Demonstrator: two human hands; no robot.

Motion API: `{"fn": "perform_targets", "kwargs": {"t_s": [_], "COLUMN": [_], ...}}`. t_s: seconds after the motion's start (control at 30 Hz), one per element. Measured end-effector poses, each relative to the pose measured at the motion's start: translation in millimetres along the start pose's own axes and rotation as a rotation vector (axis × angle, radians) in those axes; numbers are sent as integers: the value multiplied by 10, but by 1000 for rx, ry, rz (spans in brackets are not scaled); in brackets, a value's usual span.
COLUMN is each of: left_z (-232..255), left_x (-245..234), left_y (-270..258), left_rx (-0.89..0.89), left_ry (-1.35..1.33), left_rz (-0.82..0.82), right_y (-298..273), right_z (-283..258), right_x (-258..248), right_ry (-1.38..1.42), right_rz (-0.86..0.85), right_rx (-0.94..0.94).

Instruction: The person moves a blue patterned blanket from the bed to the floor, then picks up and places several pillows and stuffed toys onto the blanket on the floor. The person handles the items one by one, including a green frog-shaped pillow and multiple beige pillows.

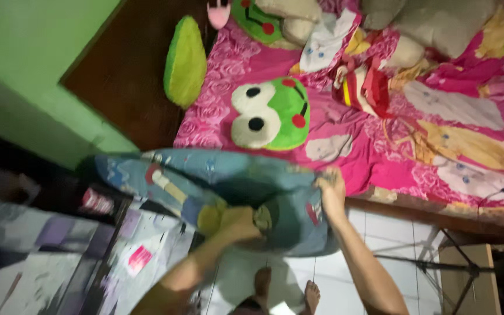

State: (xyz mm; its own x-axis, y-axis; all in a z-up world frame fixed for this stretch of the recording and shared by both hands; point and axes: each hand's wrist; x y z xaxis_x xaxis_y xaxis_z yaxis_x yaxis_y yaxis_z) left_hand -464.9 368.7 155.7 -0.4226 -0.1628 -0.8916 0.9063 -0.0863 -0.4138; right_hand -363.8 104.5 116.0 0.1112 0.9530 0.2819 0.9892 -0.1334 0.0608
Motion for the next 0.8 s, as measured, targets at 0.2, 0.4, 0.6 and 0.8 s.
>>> {"fn": "perform_targets", "kwargs": {"t_s": [0.2,0.4,0.6,0.8], "left_z": [-89,383,1440,1511], "left_x": [-480,-26,552,730], "left_y": [-298,-657,-829,-516], "left_rx": [104,168,207,107], "left_ry": [-145,-51,-50,-44], "left_rz": [115,462,918,813], "right_y": [139,-160,-428,-720], "right_z": [-332,68,564,625], "right_x": [199,-380,-782,-849], "right_ry": [94,105,84,98], "right_rz": [3,127,209,205], "right_rx": [112,45,19,21]}}
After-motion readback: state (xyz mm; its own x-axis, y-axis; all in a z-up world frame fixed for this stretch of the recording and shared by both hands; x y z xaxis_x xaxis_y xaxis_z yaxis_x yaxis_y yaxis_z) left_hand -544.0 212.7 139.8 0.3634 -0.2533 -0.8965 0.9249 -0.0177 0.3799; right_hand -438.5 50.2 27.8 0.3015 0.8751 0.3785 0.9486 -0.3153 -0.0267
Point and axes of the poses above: each hand's wrist, its own y-axis towards the middle knuckle, its own x-axis out of the palm, z = x × y, and after that the axes turned 11 degrees about y, right-handed
